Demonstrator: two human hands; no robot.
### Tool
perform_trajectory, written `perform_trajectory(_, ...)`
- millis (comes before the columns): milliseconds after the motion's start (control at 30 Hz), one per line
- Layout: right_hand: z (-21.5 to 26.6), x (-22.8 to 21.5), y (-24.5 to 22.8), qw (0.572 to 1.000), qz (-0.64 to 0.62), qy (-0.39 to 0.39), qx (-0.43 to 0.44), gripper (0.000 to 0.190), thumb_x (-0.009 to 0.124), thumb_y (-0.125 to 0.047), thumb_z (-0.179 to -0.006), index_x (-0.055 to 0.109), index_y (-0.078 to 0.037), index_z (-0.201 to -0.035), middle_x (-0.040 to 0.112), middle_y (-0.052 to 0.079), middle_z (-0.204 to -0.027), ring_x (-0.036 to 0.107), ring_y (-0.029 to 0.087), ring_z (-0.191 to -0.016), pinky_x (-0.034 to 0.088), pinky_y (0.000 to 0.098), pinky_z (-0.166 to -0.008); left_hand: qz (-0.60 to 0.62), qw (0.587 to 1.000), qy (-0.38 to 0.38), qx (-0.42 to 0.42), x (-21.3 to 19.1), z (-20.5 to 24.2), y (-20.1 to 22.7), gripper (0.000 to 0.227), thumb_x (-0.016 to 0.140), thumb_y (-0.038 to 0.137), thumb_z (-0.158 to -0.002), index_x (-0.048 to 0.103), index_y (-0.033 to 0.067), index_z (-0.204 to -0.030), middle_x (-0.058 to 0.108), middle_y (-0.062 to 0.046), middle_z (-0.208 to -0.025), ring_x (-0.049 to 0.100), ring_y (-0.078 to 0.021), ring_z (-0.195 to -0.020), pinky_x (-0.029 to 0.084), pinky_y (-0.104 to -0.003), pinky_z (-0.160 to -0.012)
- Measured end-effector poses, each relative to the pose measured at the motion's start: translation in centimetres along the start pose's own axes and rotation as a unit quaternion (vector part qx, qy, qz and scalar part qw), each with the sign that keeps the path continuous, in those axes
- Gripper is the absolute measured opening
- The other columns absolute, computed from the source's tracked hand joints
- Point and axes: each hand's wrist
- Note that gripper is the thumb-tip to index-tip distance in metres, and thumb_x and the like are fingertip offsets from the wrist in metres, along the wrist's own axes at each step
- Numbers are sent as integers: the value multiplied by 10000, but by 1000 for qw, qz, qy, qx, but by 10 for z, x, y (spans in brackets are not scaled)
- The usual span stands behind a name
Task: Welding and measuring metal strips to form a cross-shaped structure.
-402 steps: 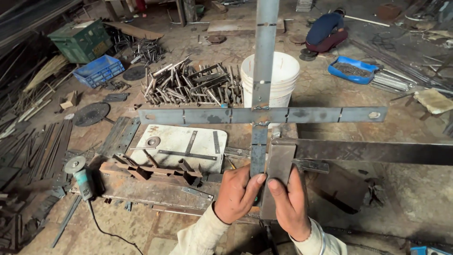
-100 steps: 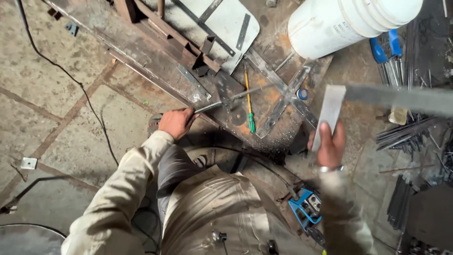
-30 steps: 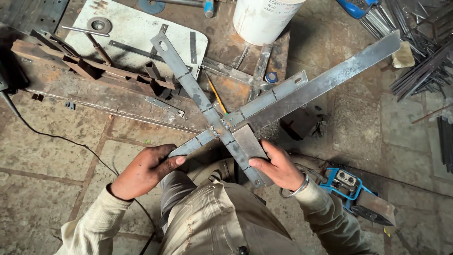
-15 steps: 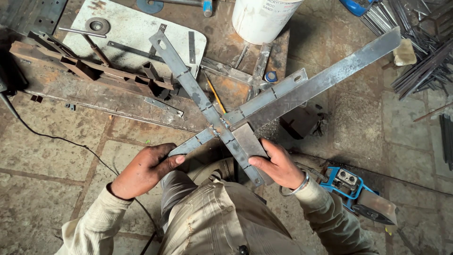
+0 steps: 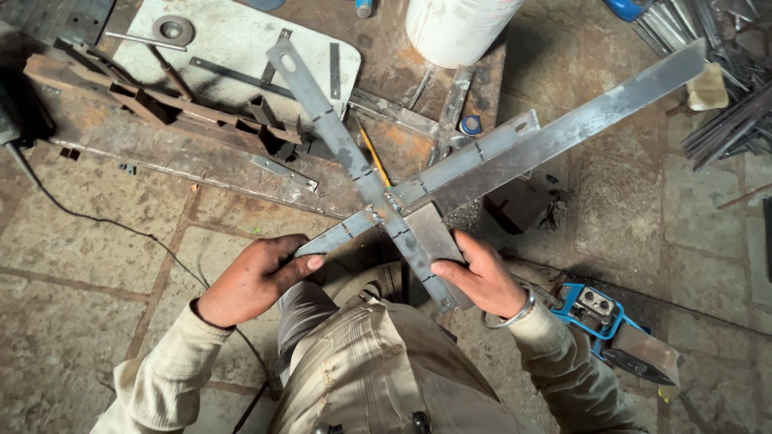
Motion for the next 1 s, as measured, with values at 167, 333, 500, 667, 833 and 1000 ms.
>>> perform_trajectory(167,0,-3,2,1000,-8,3,-3,390,705,-207,-978,608,26,-1276,723,68,-1085,617,88,-984,547,296,-850,4,1000,5,15,2,-2,1,336,681,305,-955,634,-3,-827,514,-139,-615,440,-226,-543,409,-395,-528)
perform_trajectory(333,-5,-4,6,1000,-13,3,0,388,694,-198,-980,609,24,-1286,728,73,-1123,626,98,-1022,541,297,-882,-3,1000,6,-2,8,-3,-6,362,691,310,-964,615,-6,-805,485,-158,-612,423,-234,-547,399,-403,-534)
perform_trajectory(500,-9,-6,26,998,4,38,-51,366,677,-166,-1002,599,34,-1299,727,87,-1149,641,129,-1044,526,306,-909,-10,1000,24,-12,13,-4,-7,325,675,325,-957,636,15,-866,558,-147,-632,501,-236,-534,435,-400,-549)
perform_trajectory(667,2,-22,57,973,-135,152,105,251,634,-160,-999,583,-34,-1210,676,48,-877,671,117,-724,562,280,-642,-23,997,68,-23,13,3,-27,351,638,340,-1002,616,4,-902,561,-166,-655,526,-281,-557,461,-402,-582)
perform_trajectory(833,14,-28,66,957,-179,180,143,225,617,-189,-1011,565,-42,-1173,661,54,-871,649,132,-720,549,303,-609,-129,986,106,-14,-13,4,-38,318,620,359,-1000,639,49,-931,583,-124,-617,569,-280,-517,474,-442,-533)
perform_trajectory(1000,16,-14,80,958,-197,163,133,226,615,-215,-1023,563,-46,-1164,658,59,-873,641,139,-720,541,306,-608,-343,934,98,-26,-43,-16,-35,323,580,406,-1011,683,101,-973,618,-109,-669,601,-299,-475,500,-470,-456)
Point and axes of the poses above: each hand's wrist, its own z-axis away from the middle knuckle, its own x-axis out of the palm, y = z × x
